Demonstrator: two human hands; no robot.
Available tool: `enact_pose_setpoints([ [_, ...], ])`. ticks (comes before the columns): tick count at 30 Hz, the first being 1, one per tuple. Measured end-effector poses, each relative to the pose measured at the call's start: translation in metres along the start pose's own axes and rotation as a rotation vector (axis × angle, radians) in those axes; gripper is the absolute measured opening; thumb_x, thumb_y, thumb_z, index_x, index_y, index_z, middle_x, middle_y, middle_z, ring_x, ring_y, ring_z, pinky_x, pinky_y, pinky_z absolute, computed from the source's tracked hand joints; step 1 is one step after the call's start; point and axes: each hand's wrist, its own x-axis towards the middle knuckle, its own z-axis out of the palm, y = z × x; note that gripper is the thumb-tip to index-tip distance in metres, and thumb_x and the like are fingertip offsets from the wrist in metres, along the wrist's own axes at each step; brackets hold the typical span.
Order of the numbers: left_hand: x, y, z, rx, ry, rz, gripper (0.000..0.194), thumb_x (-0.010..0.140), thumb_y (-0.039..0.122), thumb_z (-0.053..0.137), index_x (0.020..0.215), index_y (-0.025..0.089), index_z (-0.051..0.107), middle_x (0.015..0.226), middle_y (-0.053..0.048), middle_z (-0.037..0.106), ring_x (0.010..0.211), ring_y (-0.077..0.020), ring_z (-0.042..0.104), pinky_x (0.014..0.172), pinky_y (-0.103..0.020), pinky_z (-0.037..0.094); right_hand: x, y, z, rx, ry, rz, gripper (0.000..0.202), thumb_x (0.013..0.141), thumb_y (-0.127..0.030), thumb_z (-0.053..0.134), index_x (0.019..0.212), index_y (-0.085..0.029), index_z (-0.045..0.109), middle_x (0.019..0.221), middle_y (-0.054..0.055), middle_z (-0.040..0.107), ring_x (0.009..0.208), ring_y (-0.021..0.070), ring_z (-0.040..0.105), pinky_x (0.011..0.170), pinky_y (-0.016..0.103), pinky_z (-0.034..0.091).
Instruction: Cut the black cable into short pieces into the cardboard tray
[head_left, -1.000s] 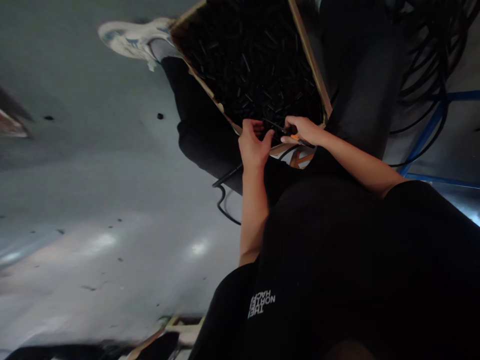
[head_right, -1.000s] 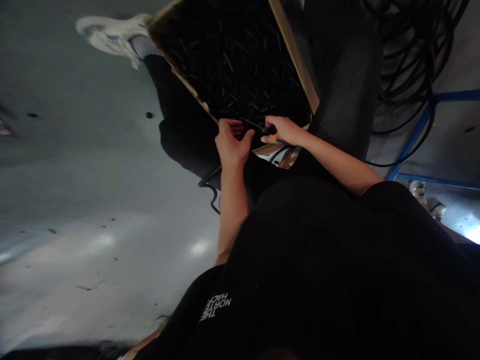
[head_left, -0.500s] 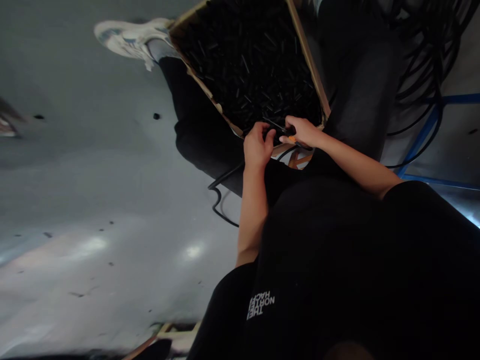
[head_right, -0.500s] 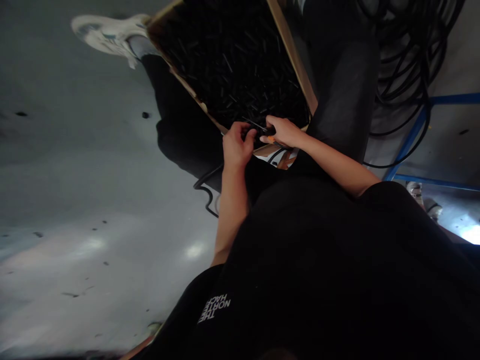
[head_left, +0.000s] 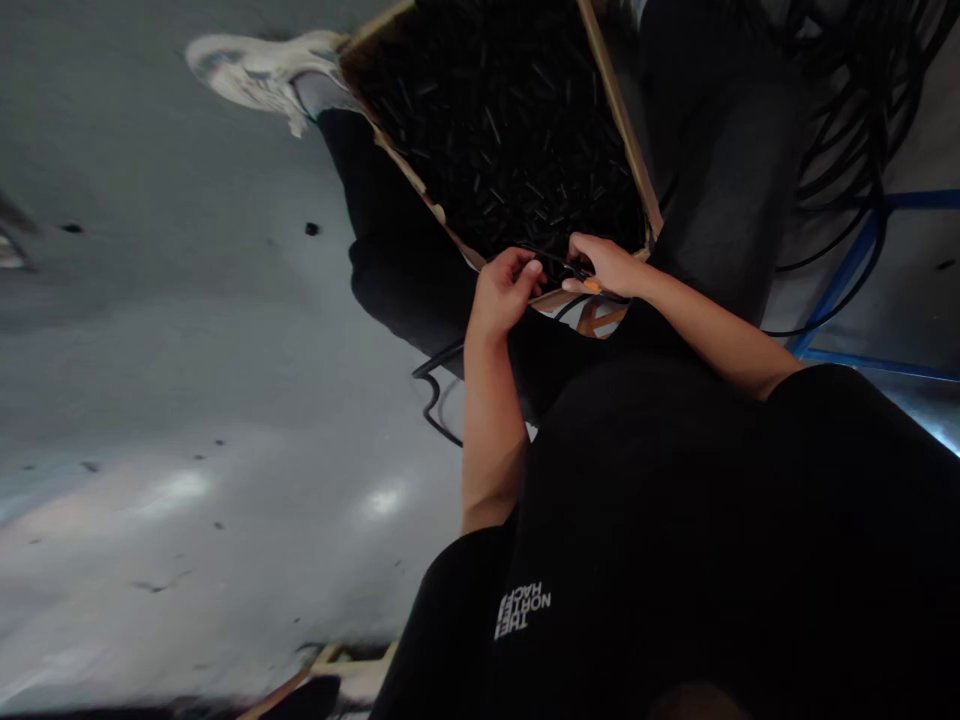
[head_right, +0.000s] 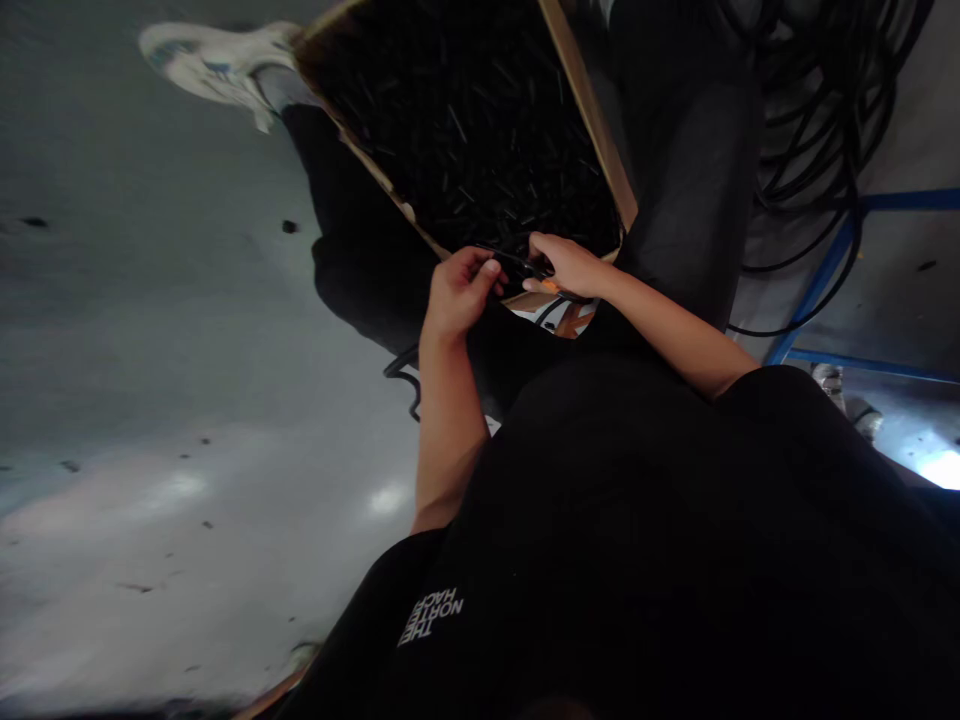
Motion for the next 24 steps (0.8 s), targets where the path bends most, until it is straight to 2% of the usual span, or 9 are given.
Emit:
enact_pose_setpoints([
  [3,0.001,-0.005,-0.003,-0.044,-0.044,0.029,0.055,0.107,0.076,0.066,0.094,0.022,0.066,0.077,-0.003,0.071,0.070,-0.0174,0.068,0.067,-0.028,0.055,0.004,0.011,0.005,-0.022,-0.023,-0.075,0.032,0.097,-0.037,0.077,0.116,-0.018,0.059,0.112,0.007,0.065,0.101,0.0225,0.056,0.093,0.037,0.047],
  [9,-0.001,-0.010,-0.009,-0.173,-0.103,0.018,0.057,0.106,0.077,0.068,0.090,0.022,0.069,0.076,-0.004,0.071,0.061,-0.0157,0.062,0.061,-0.029,0.052,-0.001,0.009,0.001,-0.013,-0.032,-0.056,0.031,0.097,-0.038,0.079,0.112,-0.020,0.059,0.099,0.001,0.062,0.091,0.0188,0.054,0.086,0.033,0.045],
  [17,-0.001,0.007,-0.005,-0.234,-0.181,-0.065,0.055,0.106,0.073,0.070,0.087,0.021,0.073,0.067,-0.003,0.067,0.053,-0.0133,0.056,0.056,-0.027,0.050,0.000,0.006,0.005,-0.056,-0.040,-0.150,0.031,0.102,-0.038,0.075,0.121,-0.019,0.059,0.116,0.007,0.061,0.104,0.0227,0.058,0.096,0.038,0.051],
  [21,-0.002,0.013,-0.010,-0.246,-0.149,-0.107,0.053,0.108,0.070,0.069,0.091,0.020,0.075,0.061,-0.001,0.062,0.051,-0.0144,0.057,0.053,-0.027,0.050,-0.007,-0.004,-0.003,-0.029,-0.004,-0.083,0.028,0.099,-0.040,0.076,0.111,-0.020,0.061,0.103,0.004,0.063,0.099,0.0222,0.058,0.091,0.035,0.047],
  [24,-0.002,0.012,-0.021,-0.226,-0.115,-0.112,0.051,0.107,0.070,0.071,0.091,0.021,0.073,0.061,0.000,0.060,0.051,-0.0138,0.057,0.053,-0.027,0.050,-0.012,-0.011,-0.007,0.004,-0.036,0.008,0.028,0.094,-0.038,0.079,0.105,-0.019,0.061,0.094,0.001,0.062,0.093,0.0200,0.058,0.086,0.033,0.043],
])
